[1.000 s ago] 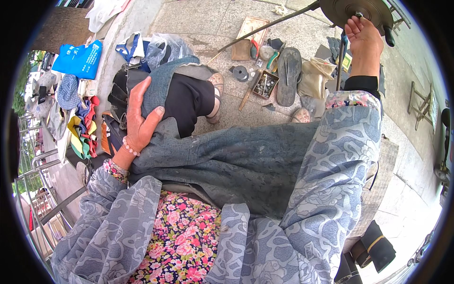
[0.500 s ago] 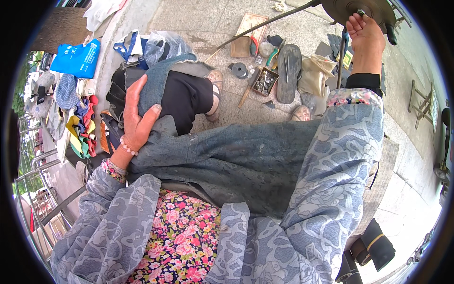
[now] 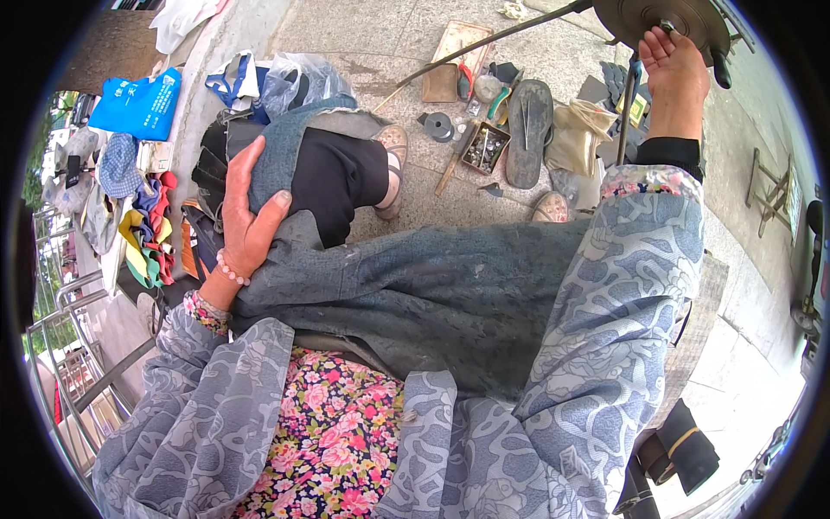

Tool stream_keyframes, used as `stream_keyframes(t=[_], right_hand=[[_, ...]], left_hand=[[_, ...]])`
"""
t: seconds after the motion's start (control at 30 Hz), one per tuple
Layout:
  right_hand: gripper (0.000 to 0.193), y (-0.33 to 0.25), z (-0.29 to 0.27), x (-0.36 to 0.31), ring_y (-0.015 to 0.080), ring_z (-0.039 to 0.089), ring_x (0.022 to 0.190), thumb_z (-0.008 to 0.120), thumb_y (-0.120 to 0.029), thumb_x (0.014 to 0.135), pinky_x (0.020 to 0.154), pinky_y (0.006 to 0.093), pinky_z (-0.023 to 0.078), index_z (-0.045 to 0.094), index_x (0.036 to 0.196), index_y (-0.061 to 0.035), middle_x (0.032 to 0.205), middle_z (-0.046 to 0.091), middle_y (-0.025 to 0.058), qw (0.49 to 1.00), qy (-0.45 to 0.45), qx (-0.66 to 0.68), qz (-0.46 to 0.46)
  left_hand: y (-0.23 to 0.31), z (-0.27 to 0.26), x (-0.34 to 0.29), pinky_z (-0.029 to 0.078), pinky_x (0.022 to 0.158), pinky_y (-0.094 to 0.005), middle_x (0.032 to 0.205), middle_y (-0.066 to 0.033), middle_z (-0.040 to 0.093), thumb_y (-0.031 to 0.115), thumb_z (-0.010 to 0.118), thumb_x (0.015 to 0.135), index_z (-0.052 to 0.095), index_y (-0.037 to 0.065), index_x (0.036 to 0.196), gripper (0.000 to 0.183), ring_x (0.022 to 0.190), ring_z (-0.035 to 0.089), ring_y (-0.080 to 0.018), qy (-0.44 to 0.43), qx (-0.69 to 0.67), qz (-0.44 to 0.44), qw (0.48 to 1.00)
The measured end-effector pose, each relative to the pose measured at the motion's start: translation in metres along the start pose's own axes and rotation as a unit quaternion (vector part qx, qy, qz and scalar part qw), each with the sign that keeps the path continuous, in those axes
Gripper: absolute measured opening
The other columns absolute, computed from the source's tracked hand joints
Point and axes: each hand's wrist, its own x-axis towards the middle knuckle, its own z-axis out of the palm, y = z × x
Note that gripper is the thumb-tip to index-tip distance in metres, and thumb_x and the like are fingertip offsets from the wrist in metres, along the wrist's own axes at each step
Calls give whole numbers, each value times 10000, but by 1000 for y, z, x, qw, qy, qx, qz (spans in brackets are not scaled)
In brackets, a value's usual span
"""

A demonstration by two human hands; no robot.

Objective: Repairing a shoe sole by using tweezers to position material and stitching it with a manual hand-cranked sewing machine.

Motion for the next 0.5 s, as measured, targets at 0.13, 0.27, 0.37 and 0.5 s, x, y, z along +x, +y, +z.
stream_keyframes(t=[0.13,0.27,0.37,0.5], right_hand=[[126,0,1,1,304,687,785,494,-47,950,733,409,591,538,1005,57,917,673,194,1000,-1,3,3],[125,-1,0,2,310,687,789,491,-42,949,735,416,589,540,1000,60,916,672,197,1000,-4,1,3],[133,-1,0,1,316,687,794,492,-38,947,736,416,589,541,1005,70,917,670,205,1000,-3,4,1],[140,-1,0,2,319,687,797,491,-36,946,736,412,590,544,1008,77,920,669,211,1000,-2,9,4]], left_hand=[[0,0,0,358,1074,-400,1338,-190,492,170,673,809,465,18,1391,636,1250,481,-327,0,-2,-1,1000],[0,-1,1,360,1073,-400,1339,-189,492,172,673,808,465,22,1392,637,1248,482,-328,-2,3,-1,1000],[-1,0,0,359,1073,-399,1339,-190,492,171,673,808,463,21,1393,640,1249,482,-328,-2,2,-1,1000],[0,-1,0,358,1075,-401,1339,-191,495,167,673,804,466,15,1390,640,1250,483,-328,2,1,-1,1000]])
